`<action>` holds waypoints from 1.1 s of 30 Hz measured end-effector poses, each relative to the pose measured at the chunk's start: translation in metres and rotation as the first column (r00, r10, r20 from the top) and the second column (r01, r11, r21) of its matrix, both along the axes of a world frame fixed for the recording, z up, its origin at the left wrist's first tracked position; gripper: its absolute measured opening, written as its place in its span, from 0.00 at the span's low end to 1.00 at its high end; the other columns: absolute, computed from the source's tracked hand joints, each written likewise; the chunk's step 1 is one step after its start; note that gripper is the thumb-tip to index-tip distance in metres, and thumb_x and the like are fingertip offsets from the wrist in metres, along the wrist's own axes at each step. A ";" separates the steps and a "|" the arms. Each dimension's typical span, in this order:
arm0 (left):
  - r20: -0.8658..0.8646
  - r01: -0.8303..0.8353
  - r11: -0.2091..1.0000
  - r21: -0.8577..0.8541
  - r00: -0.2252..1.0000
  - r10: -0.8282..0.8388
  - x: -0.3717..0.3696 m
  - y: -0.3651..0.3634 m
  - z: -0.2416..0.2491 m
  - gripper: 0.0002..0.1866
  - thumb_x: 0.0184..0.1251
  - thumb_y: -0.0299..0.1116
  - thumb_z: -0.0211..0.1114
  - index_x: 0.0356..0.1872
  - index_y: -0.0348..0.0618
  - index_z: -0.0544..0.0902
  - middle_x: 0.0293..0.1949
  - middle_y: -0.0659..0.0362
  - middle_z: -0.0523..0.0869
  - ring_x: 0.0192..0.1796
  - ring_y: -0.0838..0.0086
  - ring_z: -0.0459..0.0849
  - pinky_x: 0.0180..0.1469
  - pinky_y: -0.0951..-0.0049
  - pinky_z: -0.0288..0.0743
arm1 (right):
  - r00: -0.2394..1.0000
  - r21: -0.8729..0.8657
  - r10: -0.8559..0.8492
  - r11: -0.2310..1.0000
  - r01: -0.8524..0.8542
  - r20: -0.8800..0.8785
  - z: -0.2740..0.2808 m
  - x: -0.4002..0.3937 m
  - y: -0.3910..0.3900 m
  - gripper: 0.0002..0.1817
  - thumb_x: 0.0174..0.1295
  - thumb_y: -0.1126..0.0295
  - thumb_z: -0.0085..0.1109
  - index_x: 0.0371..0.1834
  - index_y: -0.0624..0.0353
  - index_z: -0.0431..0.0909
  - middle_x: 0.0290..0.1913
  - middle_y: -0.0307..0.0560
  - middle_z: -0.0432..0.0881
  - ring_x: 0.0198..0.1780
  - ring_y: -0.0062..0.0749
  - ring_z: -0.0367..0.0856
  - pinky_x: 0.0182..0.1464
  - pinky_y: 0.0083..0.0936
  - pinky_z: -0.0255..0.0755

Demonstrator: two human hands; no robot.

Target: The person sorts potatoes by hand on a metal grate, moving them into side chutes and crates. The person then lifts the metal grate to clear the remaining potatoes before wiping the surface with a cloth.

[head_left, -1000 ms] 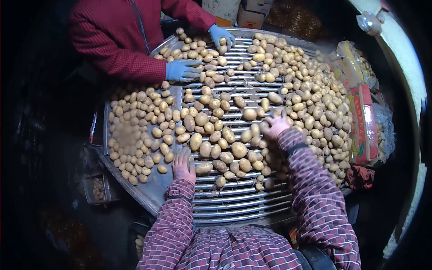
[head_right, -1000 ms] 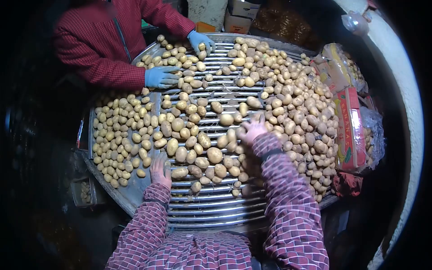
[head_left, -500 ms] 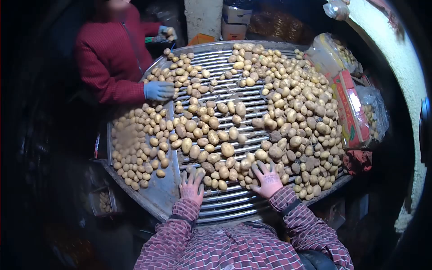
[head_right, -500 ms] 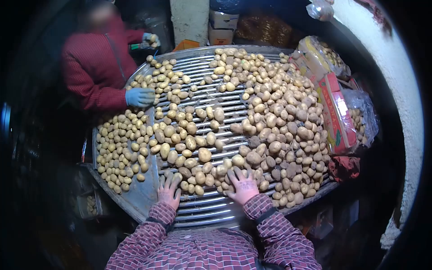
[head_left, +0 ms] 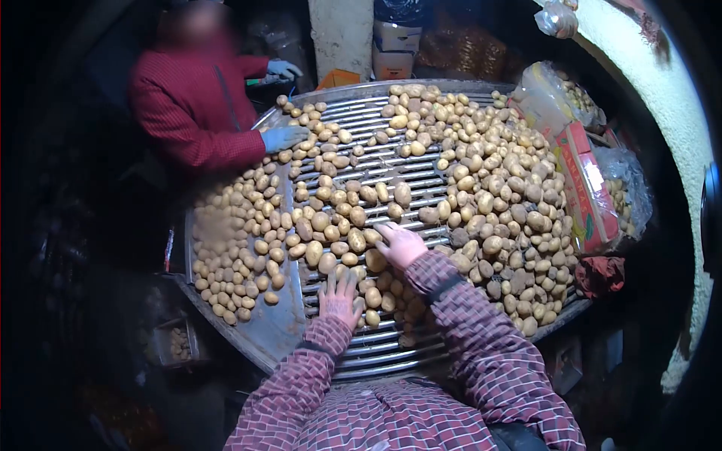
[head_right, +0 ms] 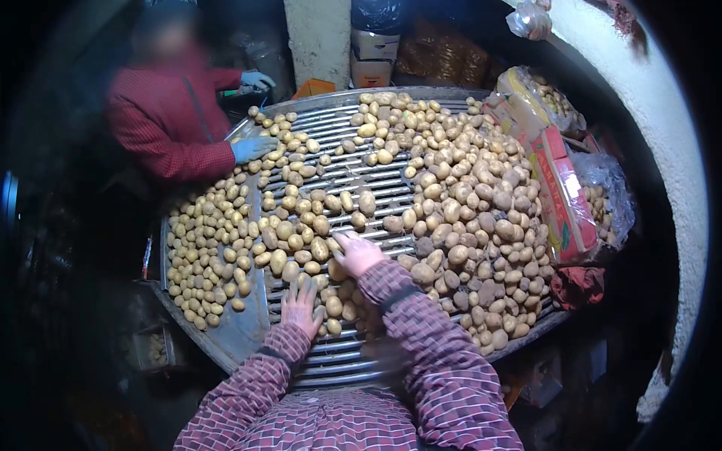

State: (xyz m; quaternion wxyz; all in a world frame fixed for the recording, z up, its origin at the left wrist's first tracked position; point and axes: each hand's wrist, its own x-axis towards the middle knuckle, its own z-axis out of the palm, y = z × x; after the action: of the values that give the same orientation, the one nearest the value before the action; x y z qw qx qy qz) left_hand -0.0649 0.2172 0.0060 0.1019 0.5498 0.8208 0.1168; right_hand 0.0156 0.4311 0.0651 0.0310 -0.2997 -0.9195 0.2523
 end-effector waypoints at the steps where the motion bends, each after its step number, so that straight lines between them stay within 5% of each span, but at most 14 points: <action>1: -0.019 0.035 0.997 0.064 0.999 -0.034 -0.003 -0.010 -0.005 0.39 0.59 0.45 0.63 0.72 0.48 0.62 0.71 0.50 0.63 0.73 0.49 0.56 0.72 0.46 0.50 | 1.000 0.080 -0.013 0.997 0.011 0.024 -0.018 -0.020 0.002 0.23 0.64 0.57 0.52 0.61 0.53 0.72 0.53 0.50 0.79 0.57 0.45 0.77 0.57 0.39 0.71; 5: 0.017 0.062 0.995 -0.082 0.998 -0.061 -0.014 -0.053 0.023 0.35 0.57 0.40 0.64 0.68 0.47 0.68 0.69 0.50 0.66 0.71 0.50 0.60 0.71 0.46 0.52 | 0.966 0.522 -0.063 0.849 -0.081 0.251 -0.080 -0.056 -0.013 0.14 0.62 0.65 0.48 0.49 0.52 0.77 0.42 0.47 0.80 0.47 0.36 0.78 0.52 0.37 0.67; 10: 0.270 -0.147 0.981 0.124 0.957 0.109 -0.032 -0.122 -0.021 0.31 0.56 0.32 0.64 0.64 0.45 0.71 0.64 0.52 0.71 0.68 0.53 0.66 0.69 0.53 0.59 | 0.942 0.045 0.155 0.983 -0.176 0.297 -0.061 -0.018 -0.038 0.17 0.58 0.55 0.57 0.44 0.54 0.77 0.40 0.51 0.81 0.47 0.43 0.81 0.52 0.40 0.71; 12: 0.413 -0.364 0.900 0.239 0.877 0.245 -0.038 -0.127 -0.016 0.30 0.55 0.27 0.65 0.63 0.40 0.71 0.61 0.46 0.73 0.65 0.51 0.70 0.68 0.58 0.63 | 0.992 -0.231 0.113 0.968 -0.096 0.060 -0.049 0.010 -0.046 0.22 0.60 0.56 0.55 0.53 0.57 0.77 0.47 0.49 0.83 0.50 0.37 0.82 0.50 0.35 0.75; 14: 0.508 -0.584 0.787 0.200 0.748 0.426 -0.045 -0.140 -0.031 0.30 0.55 0.27 0.65 0.62 0.39 0.71 0.60 0.44 0.72 0.64 0.49 0.70 0.68 0.58 0.64 | 0.951 -0.771 -0.198 0.635 -0.060 -0.237 -0.049 0.018 -0.038 0.24 0.62 0.56 0.56 0.59 0.57 0.75 0.48 0.45 0.82 0.50 0.30 0.80 0.51 0.26 0.73; 15: 0.525 -0.620 0.754 0.219 0.726 0.444 -0.051 -0.148 -0.054 0.27 0.56 0.28 0.66 0.59 0.38 0.73 0.59 0.44 0.73 0.63 0.48 0.71 0.67 0.58 0.64 | 0.951 -0.934 -0.294 0.356 0.015 -0.096 -0.041 0.017 -0.024 0.24 0.62 0.58 0.59 0.58 0.58 0.75 0.45 0.41 0.82 0.46 0.26 0.79 0.49 0.24 0.73; 16: 0.482 -0.587 0.779 0.218 0.759 0.437 -0.052 -0.147 -0.049 0.26 0.56 0.28 0.66 0.58 0.38 0.74 0.59 0.44 0.74 0.62 0.48 0.71 0.66 0.57 0.65 | 0.914 -0.930 -0.329 0.349 -0.117 -0.238 -0.063 0.010 -0.010 0.21 0.62 0.58 0.59 0.55 0.57 0.77 0.43 0.38 0.82 0.42 0.25 0.79 0.43 0.26 0.74; 18: 0.390 -0.505 0.834 0.222 0.830 0.399 -0.065 -0.124 -0.029 0.25 0.56 0.28 0.66 0.57 0.38 0.75 0.58 0.44 0.74 0.61 0.48 0.72 0.65 0.57 0.66 | 0.986 -0.846 -0.166 0.527 0.075 -0.016 -0.028 -0.029 0.006 0.18 0.61 0.58 0.59 0.49 0.56 0.78 0.43 0.40 0.84 0.41 0.29 0.82 0.40 0.33 0.75; 20: 0.342 -0.474 0.838 0.271 0.861 0.376 -0.076 -0.089 -0.019 0.22 0.55 0.28 0.66 0.54 0.39 0.76 0.54 0.45 0.76 0.59 0.49 0.74 0.62 0.57 0.67 | 0.996 -0.256 -0.067 0.965 0.048 -0.066 -0.010 -0.072 0.002 0.13 0.61 0.60 0.56 0.41 0.55 0.80 0.44 0.45 0.84 0.44 0.36 0.84 0.41 0.37 0.76; 22: 0.336 -0.405 0.859 0.313 0.893 0.299 -0.096 -0.045 -0.005 0.22 0.56 0.29 0.66 0.53 0.39 0.77 0.53 0.45 0.77 0.57 0.49 0.74 0.61 0.56 0.68 | 0.995 0.159 0.079 0.983 -0.089 0.064 -0.024 -0.108 0.002 0.10 0.62 0.64 0.53 0.42 0.56 0.78 0.41 0.50 0.83 0.44 0.41 0.84 0.42 0.37 0.77; 23: 0.297 -0.362 0.865 0.347 0.918 0.264 -0.106 -0.020 0.001 0.22 0.56 0.30 0.65 0.53 0.39 0.77 0.52 0.45 0.77 0.56 0.49 0.75 0.60 0.55 0.68 | 0.957 0.178 0.087 0.974 -0.141 0.278 -0.042 -0.129 0.003 0.11 0.65 0.67 0.47 0.44 0.55 0.78 0.42 0.48 0.83 0.45 0.39 0.84 0.43 0.38 0.78; 26: 0.154 -0.246 0.877 0.412 0.968 0.199 -0.140 0.042 -0.016 0.26 0.57 0.29 0.64 0.60 0.42 0.73 0.60 0.46 0.75 0.63 0.52 0.72 0.66 0.60 0.66 | 0.954 0.303 0.039 0.943 -0.134 0.298 -0.079 -0.147 -0.008 0.13 0.67 0.66 0.44 0.49 0.51 0.77 0.42 0.49 0.83 0.45 0.38 0.84 0.42 0.35 0.79; 30: 0.020 -0.004 0.982 -0.190 1.000 0.008 -0.164 0.102 0.007 0.32 0.54 0.30 0.62 0.65 0.56 0.71 0.70 0.57 0.66 0.68 0.59 0.68 0.69 0.63 0.64 | 0.959 0.336 0.062 0.929 -0.157 0.277 -0.084 -0.136 -0.008 0.12 0.65 0.68 0.48 0.48 0.54 0.76 0.38 0.47 0.83 0.40 0.36 0.85 0.38 0.33 0.78; 33: 0.123 -0.065 0.938 -0.340 0.986 0.113 -0.170 0.126 0.019 0.34 0.51 0.30 0.69 0.64 0.54 0.72 0.65 0.50 0.67 0.62 0.51 0.73 0.64 0.60 0.70 | 0.972 0.296 0.074 0.945 -0.141 0.224 -0.078 -0.091 -0.007 0.11 0.61 0.69 0.52 0.46 0.54 0.75 0.36 0.47 0.82 0.38 0.39 0.84 0.37 0.36 0.77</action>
State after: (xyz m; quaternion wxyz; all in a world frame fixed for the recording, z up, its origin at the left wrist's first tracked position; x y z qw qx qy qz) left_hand -0.2351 0.3436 0.0253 0.2461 0.4770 0.8435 0.0189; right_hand -0.0753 0.4239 -0.0133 -0.0332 -0.2652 -0.9609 0.0731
